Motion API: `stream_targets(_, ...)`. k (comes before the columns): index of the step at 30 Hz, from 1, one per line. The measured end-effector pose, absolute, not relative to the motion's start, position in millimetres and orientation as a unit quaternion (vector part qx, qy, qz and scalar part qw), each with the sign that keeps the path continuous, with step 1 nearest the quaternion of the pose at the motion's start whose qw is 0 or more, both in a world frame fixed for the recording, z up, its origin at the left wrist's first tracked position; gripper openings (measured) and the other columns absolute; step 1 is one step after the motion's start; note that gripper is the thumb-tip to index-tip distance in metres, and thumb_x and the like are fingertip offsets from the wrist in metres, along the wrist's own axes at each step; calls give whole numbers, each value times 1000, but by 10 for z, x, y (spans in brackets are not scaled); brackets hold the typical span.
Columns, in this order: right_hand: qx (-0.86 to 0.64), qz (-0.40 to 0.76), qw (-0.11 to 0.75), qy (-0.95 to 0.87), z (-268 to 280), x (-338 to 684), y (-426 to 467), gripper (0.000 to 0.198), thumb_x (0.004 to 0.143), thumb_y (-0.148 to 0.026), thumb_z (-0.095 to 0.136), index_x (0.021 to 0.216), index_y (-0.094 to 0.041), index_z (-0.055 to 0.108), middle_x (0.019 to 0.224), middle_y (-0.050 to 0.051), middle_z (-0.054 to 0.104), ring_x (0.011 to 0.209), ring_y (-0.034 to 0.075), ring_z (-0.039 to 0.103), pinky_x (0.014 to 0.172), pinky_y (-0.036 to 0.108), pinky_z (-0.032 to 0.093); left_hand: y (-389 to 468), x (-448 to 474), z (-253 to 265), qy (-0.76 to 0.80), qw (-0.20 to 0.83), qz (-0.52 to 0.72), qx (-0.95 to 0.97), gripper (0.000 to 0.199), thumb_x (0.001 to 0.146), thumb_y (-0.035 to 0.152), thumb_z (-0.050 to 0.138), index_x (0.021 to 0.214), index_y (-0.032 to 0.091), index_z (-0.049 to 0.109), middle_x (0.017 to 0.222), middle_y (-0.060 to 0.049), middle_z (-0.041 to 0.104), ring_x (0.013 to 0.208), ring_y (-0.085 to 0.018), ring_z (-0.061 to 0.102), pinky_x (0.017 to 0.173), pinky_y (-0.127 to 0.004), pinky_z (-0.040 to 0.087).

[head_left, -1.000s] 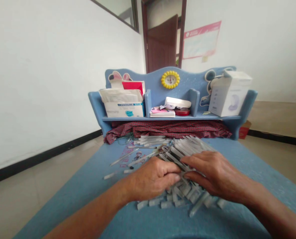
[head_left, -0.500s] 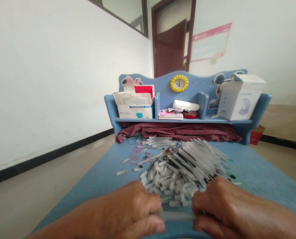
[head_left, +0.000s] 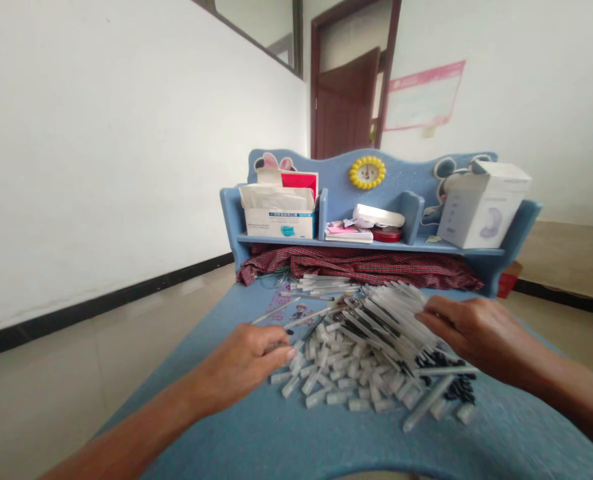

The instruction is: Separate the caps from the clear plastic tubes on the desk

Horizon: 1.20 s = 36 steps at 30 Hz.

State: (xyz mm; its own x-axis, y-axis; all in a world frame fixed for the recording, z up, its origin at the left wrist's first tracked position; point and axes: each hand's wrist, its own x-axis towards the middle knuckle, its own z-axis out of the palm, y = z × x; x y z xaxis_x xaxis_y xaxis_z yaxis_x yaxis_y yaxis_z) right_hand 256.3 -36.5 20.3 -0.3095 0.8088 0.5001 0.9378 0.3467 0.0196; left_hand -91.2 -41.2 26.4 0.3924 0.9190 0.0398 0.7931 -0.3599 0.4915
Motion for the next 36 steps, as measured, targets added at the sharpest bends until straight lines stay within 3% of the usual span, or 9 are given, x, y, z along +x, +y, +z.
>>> stream_targets(5, -593, -225, 38, -772, 123, 2294, 9, 32, 91, -37, 40, 77, -21, 63, 63, 8, 69, 60, 23, 67, 47, 28, 18, -175, -471, 55, 496, 46, 103, 861, 18, 83, 28, 51, 77, 17, 64, 73, -2, 64, 71, -18, 60, 62, -23, 40)
stream_targets(10, -590, -228, 10, -774, 68, 2261, 58, 34, 91, -40, 39, 78, -21, 64, 67, 9, 71, 66, 26, 69, 48, 28, 15, 32, -468, 32, 507, -55, 85, 856, 21, 87, 34, 49, 85, 19, 65, 84, -4, 67, 80, -19, 63, 68, -25, 45)
stream_targets(14, -605, -232, 53, -760, 71, 2284, 95, 36, 90, -45, 41, 74, -22, 63, 61, 8, 69, 62, 25, 68, 49, 28, 16, 377, -548, 66, 546, -107, 65, 828, 23, 90, 25, 43, 87, 18, 65, 88, -7, 68, 85, -21, 64, 71, -27, 46)
stream_targets(19, -612, -241, 173, -733, 17, 2327, 160, 34, 88, -46, 44, 71, -23, 62, 57, 5, 67, 56, 23, 65, 49, 27, 21, 809, -560, -17, 552, -129, 8, 823, 13, 78, 12, 55, 84, 15, 67, 92, -11, 68, 92, -26, 62, 74, -30, 48)
stream_targets(23, -588, -245, 253, -729, -59, 2394, 165, 37, 88, -45, 44, 64, -22, 61, 55, 3, 65, 50, 18, 61, 49, 27, 23, 971, -530, -92, 528, -123, -23, 840, 8, 73, 12, 61, 78, 15, 67, 89, -11, 68, 93, -26, 61, 75, -31, 48)
stream_targets(30, -549, -234, 318, -736, -86, 2509, 137, 43, 89, -44, 41, 58, -20, 58, 50, 2, 60, 43, 13, 54, 49, 26, 25, 995, -541, 58, 477, -116, 3, 871, 10, 75, 11, 56, 73, 16, 64, 84, -11, 65, 89, -25, 58, 77, -33, 46)
stream_targets(36, -538, -54, 375, -753, 2, 2414, 55, 39, 89, -45, 43, 69, -18, 62, 54, 1, 57, 50, 12, 53, 53, 24, 33, 655, -406, 244, 426, -125, 71, 893, 13, 85, 16, 47, 90, 16, 58, 92, -8, 62, 88, -21, 56, 78, -30, 44)
